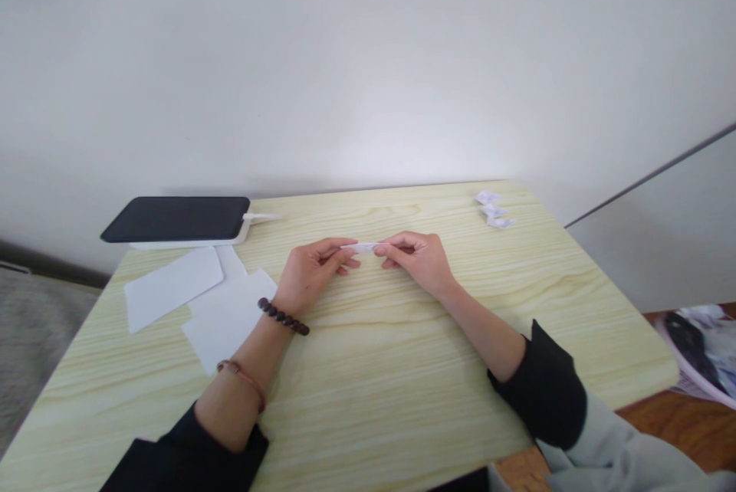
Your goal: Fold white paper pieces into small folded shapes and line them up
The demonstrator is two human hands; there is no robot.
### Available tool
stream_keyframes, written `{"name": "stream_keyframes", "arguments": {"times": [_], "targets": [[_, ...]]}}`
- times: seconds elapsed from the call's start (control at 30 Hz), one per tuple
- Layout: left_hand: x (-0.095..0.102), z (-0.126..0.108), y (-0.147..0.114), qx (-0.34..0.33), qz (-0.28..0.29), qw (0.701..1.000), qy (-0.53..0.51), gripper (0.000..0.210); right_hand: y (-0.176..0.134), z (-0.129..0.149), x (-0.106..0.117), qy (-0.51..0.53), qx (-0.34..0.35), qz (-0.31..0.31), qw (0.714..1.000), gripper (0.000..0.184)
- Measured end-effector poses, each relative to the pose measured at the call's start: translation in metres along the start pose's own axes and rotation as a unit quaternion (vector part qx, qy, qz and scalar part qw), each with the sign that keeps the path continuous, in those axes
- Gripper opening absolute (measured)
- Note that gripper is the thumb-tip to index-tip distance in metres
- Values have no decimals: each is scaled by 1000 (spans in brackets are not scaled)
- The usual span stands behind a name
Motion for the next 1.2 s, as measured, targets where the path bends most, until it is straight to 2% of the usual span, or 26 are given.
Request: {"name": "stream_keyframes", "arguments": {"times": [0.1,0.27,0.4,0.57,0.7,0.83,1.03,1.2], "targets": [[3,1,0,12,-25,1000,-11,29,0,1,0,-1,5,-7,1000,22],[5,2,-1,21,-42,999,3,23,-1,8,-5,-67,47,20,996,20],[4,4,-1,22,-35,999,13,23,0,7,-6,-75,43,30,996,19],[3,0,0,-11,-22,998,56,30,-2,2,-9,-66,22,50,996,16],[1,-6,-1,-27,-9,995,96,25,-4,6,-14,-90,54,66,992,12],[-1,-10,-2,-32,-8,993,113,24,-6,10,-15,-111,94,49,988,8],[-4,-10,0,-40,5,993,107,28,-6,9,-14,-113,76,52,989,10],[-5,-13,-2,-55,7,987,149,24,-6,10,-15,-134,93,73,984,10]]}}
Point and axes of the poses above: each hand's wrist, its own y-axis towards the middle knuckle, its own x-axis out of the back of the hand, z = x × y, the point moved 6 cm from there along y, towards the middle knuckle, and after that the axes turned 11 degrees about y, right-handed, at the moved point
